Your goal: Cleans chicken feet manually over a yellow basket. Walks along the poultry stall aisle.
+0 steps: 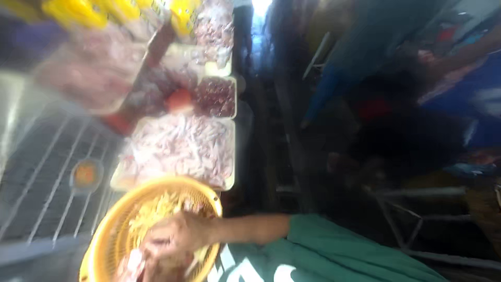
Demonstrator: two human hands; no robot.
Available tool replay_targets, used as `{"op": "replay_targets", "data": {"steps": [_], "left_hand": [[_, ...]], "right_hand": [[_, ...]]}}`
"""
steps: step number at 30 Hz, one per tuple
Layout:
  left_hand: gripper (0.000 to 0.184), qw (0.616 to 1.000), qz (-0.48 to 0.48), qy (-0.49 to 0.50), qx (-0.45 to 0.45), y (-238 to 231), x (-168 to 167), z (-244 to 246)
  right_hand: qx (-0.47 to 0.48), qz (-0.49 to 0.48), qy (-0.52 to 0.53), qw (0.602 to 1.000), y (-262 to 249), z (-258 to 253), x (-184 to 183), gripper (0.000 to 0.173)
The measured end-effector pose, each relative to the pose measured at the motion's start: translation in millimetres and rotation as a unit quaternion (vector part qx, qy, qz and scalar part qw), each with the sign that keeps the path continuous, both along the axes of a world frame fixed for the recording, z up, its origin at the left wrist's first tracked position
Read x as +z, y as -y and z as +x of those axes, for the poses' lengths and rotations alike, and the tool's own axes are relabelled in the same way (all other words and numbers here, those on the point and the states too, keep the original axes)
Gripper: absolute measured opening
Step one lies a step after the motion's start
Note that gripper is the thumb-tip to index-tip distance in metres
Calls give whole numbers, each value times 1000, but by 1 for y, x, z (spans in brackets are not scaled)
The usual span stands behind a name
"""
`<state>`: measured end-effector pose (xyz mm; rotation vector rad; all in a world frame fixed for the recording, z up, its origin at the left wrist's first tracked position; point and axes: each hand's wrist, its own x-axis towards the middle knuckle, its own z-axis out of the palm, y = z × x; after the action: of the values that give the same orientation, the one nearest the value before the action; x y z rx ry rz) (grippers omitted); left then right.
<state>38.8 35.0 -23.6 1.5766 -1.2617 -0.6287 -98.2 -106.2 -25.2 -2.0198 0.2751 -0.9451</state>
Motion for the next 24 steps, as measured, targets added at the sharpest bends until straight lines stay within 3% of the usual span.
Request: {"op": "replay_targets", "data": {"steps": [3, 6, 8, 12, 17, 24], "left_hand": [[13, 976, -3, -167, 140, 9, 16, -31], [29, 946, -45, -279, 157, 11, 6, -29], [38, 948, -47, -277, 152, 8, 0, -25], [37, 958, -35, -233, 163, 0, 1, -24], [34, 945, -57, -270, 176, 4, 3, -20], [41, 945, -17, -281, 169, 0, 11, -28]], "right_hand": [[19, 47, -50, 997, -5, -4, 13, 18], [52, 39, -62, 996, -8, -3, 12, 17], [40, 2, -59, 997, -9, -2, 10, 15], [2, -34, -65, 997, -15, 6, 11, 10], [33, 117, -96, 988, -8, 8, 14, 13], [-1, -62, -113, 992, -17, 6, 14, 20]]}}
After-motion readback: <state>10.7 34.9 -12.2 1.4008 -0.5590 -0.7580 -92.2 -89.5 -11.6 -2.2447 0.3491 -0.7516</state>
